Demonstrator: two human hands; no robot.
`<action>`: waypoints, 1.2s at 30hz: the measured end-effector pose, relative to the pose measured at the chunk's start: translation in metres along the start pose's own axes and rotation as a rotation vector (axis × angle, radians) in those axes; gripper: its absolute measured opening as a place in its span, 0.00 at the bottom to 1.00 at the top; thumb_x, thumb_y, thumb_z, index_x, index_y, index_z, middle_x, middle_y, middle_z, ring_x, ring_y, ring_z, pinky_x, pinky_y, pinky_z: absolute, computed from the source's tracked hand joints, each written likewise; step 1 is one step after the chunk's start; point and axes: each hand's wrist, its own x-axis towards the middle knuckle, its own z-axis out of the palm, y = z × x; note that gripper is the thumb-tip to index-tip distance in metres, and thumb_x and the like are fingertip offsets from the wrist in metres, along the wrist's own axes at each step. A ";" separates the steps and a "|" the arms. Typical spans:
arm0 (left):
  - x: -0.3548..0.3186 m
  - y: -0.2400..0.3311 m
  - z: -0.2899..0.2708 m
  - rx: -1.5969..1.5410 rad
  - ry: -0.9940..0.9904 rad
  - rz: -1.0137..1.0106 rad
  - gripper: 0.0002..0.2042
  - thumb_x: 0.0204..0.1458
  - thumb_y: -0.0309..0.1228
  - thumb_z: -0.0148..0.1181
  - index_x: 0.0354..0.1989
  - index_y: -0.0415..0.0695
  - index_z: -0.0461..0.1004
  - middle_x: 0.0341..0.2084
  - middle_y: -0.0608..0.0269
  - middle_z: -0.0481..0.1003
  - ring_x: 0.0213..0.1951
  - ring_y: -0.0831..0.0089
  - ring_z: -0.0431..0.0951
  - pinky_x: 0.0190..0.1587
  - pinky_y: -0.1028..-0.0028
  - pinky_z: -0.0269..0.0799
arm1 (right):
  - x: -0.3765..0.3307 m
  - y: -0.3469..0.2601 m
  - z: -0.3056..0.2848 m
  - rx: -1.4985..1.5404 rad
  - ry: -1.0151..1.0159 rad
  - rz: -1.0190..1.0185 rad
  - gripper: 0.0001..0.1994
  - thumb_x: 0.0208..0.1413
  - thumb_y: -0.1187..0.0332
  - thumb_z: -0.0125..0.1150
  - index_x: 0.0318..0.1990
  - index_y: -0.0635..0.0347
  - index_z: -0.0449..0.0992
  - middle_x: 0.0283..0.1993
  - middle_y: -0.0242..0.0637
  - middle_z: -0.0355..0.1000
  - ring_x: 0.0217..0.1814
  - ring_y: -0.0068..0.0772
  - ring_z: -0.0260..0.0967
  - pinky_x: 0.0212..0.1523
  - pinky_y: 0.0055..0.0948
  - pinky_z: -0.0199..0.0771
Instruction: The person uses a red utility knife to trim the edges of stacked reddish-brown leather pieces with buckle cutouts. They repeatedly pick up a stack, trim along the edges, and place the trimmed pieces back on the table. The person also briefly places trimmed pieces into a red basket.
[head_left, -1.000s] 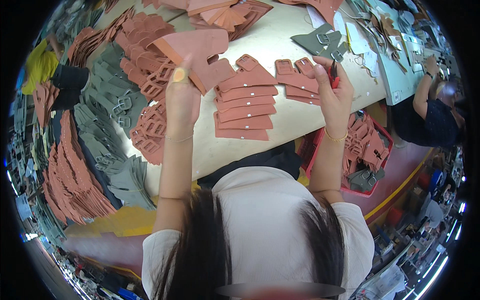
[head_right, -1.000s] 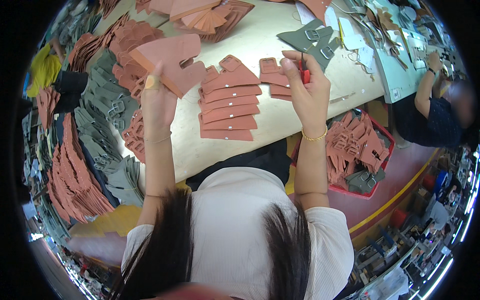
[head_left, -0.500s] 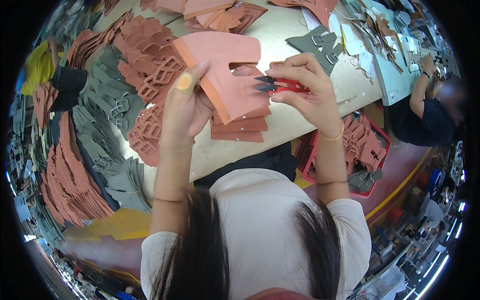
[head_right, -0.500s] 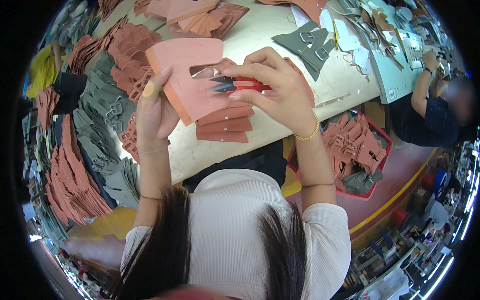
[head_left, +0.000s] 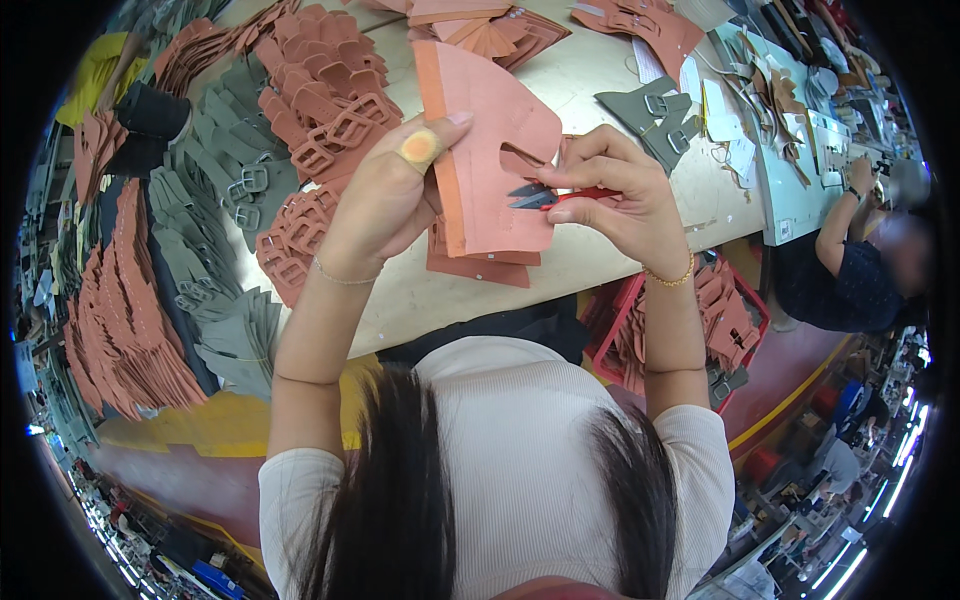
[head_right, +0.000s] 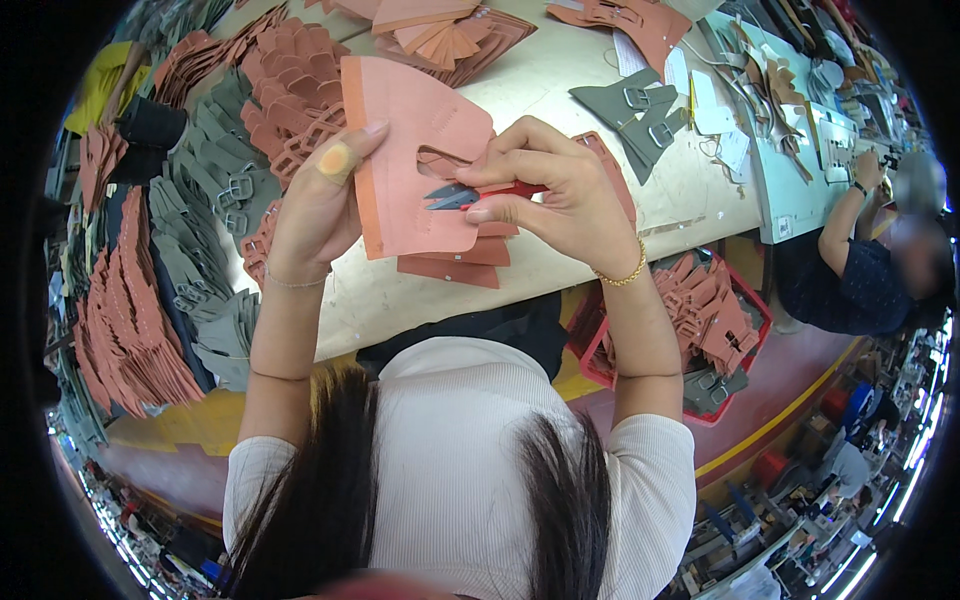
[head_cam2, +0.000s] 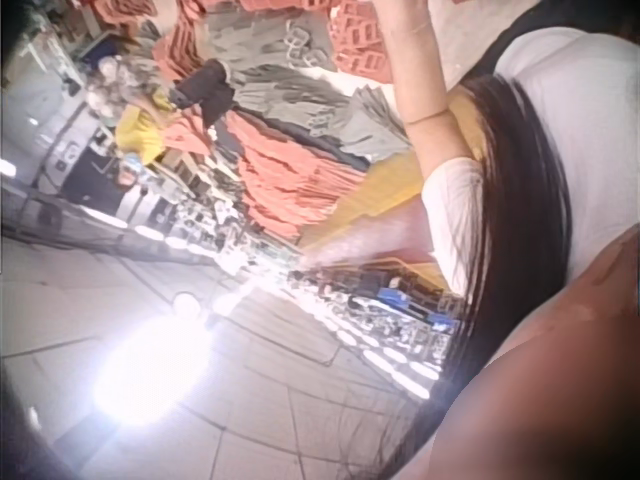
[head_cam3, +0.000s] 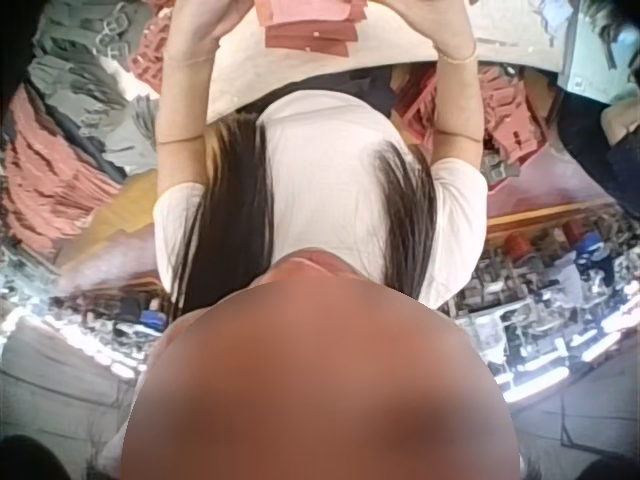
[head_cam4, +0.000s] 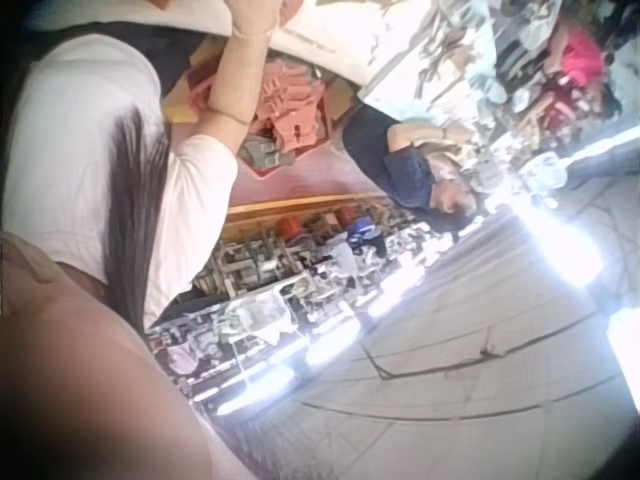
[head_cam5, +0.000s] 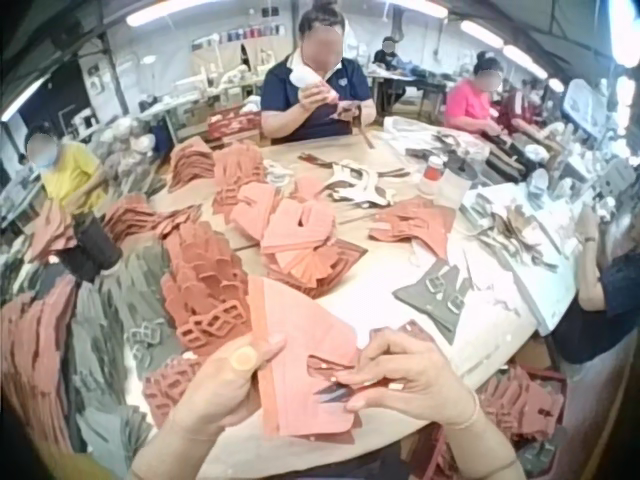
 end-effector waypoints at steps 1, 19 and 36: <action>0.000 -0.001 0.000 -0.009 -0.026 -0.004 0.19 0.62 0.36 0.49 0.53 0.32 0.63 0.46 0.52 0.72 0.46 0.68 0.77 0.49 0.68 0.76 | 0.000 0.000 -0.001 -0.001 -0.007 0.008 0.16 0.40 0.76 0.72 0.42 0.60 0.82 0.34 0.30 0.68 0.36 0.22 0.67 0.37 0.21 0.68; 0.005 -0.002 -0.004 0.035 -0.006 -0.066 0.19 0.61 0.35 0.50 0.53 0.30 0.63 0.47 0.52 0.72 0.47 0.68 0.76 0.49 0.69 0.76 | 0.002 0.001 -0.006 -0.057 -0.047 0.026 0.14 0.41 0.76 0.71 0.39 0.60 0.82 0.33 0.30 0.70 0.34 0.22 0.69 0.34 0.20 0.69; 0.007 -0.004 -0.005 0.118 0.041 -0.117 0.18 0.61 0.35 0.51 0.49 0.29 0.66 0.43 0.52 0.73 0.42 0.69 0.78 0.43 0.70 0.77 | 0.001 0.000 -0.019 -0.076 0.040 0.111 0.14 0.42 0.76 0.71 0.40 0.61 0.82 0.35 0.31 0.69 0.35 0.23 0.67 0.37 0.22 0.68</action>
